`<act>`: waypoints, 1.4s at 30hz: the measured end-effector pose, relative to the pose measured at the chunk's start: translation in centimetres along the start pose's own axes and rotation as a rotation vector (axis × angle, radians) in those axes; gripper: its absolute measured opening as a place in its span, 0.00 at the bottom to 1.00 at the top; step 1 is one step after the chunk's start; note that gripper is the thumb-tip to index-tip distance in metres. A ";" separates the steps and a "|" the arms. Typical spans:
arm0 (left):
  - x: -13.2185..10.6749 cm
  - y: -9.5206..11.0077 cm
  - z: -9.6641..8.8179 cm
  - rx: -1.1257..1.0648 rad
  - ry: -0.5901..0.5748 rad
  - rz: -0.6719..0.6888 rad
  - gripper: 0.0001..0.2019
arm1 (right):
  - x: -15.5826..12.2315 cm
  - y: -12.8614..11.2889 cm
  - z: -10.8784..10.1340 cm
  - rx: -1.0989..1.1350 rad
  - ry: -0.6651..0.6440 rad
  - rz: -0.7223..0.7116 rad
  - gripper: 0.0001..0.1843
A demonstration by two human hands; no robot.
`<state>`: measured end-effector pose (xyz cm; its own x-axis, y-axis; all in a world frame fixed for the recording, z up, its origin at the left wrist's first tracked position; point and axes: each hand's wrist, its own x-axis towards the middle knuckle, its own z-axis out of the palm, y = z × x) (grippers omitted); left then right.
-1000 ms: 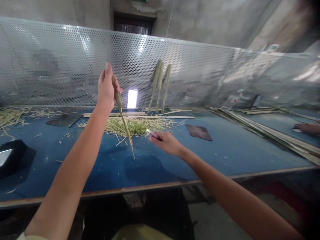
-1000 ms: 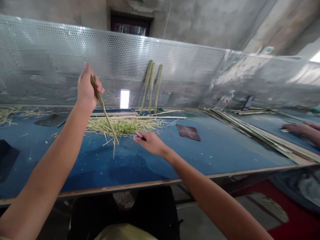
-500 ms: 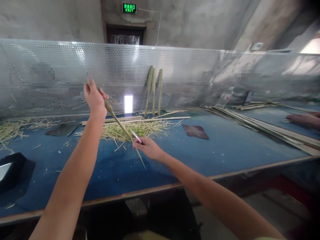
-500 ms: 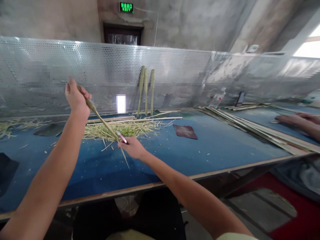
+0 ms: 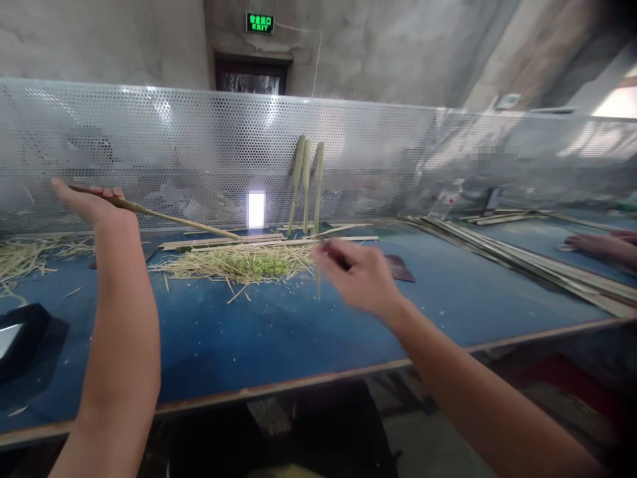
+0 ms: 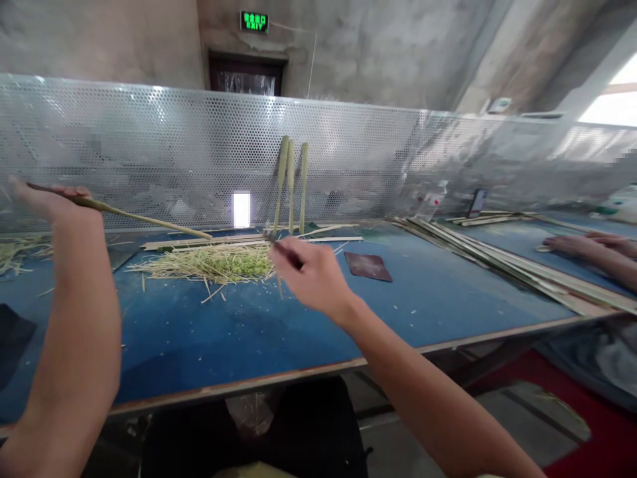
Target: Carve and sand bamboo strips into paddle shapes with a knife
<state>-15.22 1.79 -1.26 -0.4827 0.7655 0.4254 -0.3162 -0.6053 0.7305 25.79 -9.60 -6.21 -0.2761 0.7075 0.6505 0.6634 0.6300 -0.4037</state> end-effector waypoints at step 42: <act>-10.6 -4.0 14.3 0.187 -0.702 0.165 0.22 | 4.7 -0.6 6.4 -0.667 -0.294 -0.229 0.24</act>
<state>2.83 -0.75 -1.04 0.1433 0.6648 0.7332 -0.1103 -0.7255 0.6793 19.65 -4.63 -7.05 -0.5691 0.6975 0.4354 0.8211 0.5106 0.2552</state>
